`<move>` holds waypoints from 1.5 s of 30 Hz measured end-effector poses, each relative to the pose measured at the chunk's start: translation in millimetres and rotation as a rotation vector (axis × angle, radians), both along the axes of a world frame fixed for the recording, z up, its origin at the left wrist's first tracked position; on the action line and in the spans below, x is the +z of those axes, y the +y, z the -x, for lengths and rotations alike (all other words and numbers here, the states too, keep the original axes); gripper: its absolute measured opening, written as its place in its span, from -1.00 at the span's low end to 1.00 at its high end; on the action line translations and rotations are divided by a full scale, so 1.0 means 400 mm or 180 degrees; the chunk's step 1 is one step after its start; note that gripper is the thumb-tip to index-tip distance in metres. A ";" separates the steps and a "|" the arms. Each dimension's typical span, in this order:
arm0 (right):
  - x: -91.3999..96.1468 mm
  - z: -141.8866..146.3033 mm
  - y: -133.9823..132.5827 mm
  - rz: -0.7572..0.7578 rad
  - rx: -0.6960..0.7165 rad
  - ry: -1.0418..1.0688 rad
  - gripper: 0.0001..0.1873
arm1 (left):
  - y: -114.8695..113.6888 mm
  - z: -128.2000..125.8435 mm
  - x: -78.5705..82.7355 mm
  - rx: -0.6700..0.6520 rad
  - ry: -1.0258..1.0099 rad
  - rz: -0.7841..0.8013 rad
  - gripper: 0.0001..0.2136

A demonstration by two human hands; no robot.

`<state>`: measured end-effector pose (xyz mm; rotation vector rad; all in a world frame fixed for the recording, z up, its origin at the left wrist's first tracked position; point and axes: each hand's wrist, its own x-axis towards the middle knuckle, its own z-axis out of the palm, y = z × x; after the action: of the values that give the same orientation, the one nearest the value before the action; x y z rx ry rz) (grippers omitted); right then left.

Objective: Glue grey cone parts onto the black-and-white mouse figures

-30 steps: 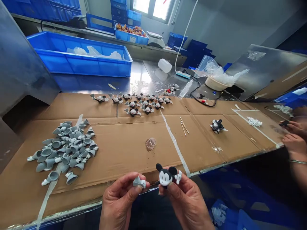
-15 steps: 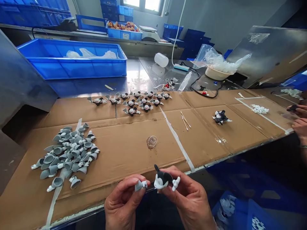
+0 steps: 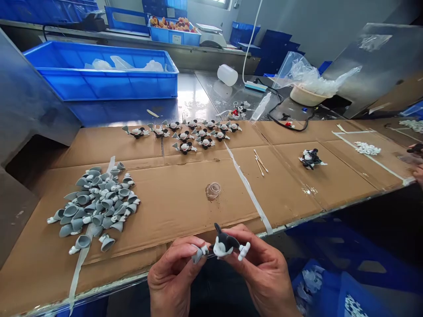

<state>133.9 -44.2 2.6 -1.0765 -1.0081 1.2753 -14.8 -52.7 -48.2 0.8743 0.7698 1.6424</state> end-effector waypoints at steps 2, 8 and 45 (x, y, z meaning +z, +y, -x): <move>0.001 0.000 0.001 -0.0011 0.0007 -0.0018 -0.81 | 0.000 -0.001 0.001 -0.0004 -0.0009 0.0032 -0.72; 0.003 0.000 -0.001 -0.0010 -0.0002 -0.0072 -0.81 | 0.004 -0.003 0.007 0.0000 -0.0032 0.0105 -0.73; -0.011 -0.033 -0.004 -0.0456 0.0245 -0.0594 -0.77 | -0.001 0.007 -0.009 0.0066 0.0514 -0.0426 -0.70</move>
<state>147.1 -45.7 -1.7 -1.0682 -1.2732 1.1598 -17.6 -53.0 -51.6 1.1078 0.7879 1.6711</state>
